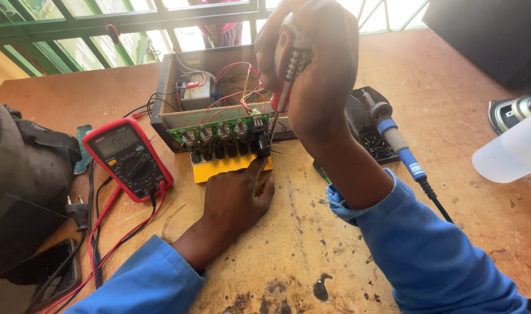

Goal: The person unscrews and removes a component from a circuit board inside an open amplifier case using a screwdriver and then lifts the circuit board.

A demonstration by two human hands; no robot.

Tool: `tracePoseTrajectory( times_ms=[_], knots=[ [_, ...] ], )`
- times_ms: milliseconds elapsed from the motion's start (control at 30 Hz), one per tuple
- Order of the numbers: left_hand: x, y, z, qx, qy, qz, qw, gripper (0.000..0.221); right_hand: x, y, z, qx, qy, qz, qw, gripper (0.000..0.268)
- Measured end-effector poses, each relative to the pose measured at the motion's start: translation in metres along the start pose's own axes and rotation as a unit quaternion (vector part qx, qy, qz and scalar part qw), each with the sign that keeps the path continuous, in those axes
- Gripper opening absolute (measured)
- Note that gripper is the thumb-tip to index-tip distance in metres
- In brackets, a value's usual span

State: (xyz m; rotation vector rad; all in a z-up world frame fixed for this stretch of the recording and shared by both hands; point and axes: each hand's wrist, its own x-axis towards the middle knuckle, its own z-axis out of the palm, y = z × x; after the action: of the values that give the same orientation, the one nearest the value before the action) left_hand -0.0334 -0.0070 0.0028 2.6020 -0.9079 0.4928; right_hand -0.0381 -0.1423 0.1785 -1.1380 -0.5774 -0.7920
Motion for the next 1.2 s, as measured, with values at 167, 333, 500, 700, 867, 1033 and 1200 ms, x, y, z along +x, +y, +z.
tracePoseTrajectory(
  times_ms=[167,333,500,700,867,1033,1200],
  knots=[
    [0.000,0.000,0.000,0.001,0.011,-0.003,1.000,0.046,0.000,-0.012,0.001,-0.033,0.050,0.045,0.997,0.037],
    [0.001,0.002,-0.002,0.006,-0.031,-0.029,0.999,0.047,0.009,-0.007,-0.015,-0.011,0.093,0.047,0.995,0.030],
    [0.002,0.004,-0.002,0.012,-0.036,-0.039,0.999,0.048,0.014,-0.009,-0.023,0.016,0.131,0.033,0.991,0.019],
    [0.002,0.004,-0.001,0.017,-0.039,-0.047,0.998,0.047,0.013,-0.004,-0.029,0.001,0.111,0.032,0.993,0.026],
    [0.002,0.004,-0.001,0.017,-0.022,-0.036,0.999,0.045,0.015,-0.005,-0.030,0.014,0.141,0.034,0.989,0.029],
    [0.002,0.004,-0.001,0.020,-0.008,-0.031,0.999,0.046,0.014,-0.009,-0.027,0.022,0.137,0.024,0.990,0.030],
    [0.001,0.003,0.000,0.011,0.002,-0.026,1.000,0.042,0.013,-0.007,-0.026,0.010,0.121,0.052,0.991,0.029]
  ],
)
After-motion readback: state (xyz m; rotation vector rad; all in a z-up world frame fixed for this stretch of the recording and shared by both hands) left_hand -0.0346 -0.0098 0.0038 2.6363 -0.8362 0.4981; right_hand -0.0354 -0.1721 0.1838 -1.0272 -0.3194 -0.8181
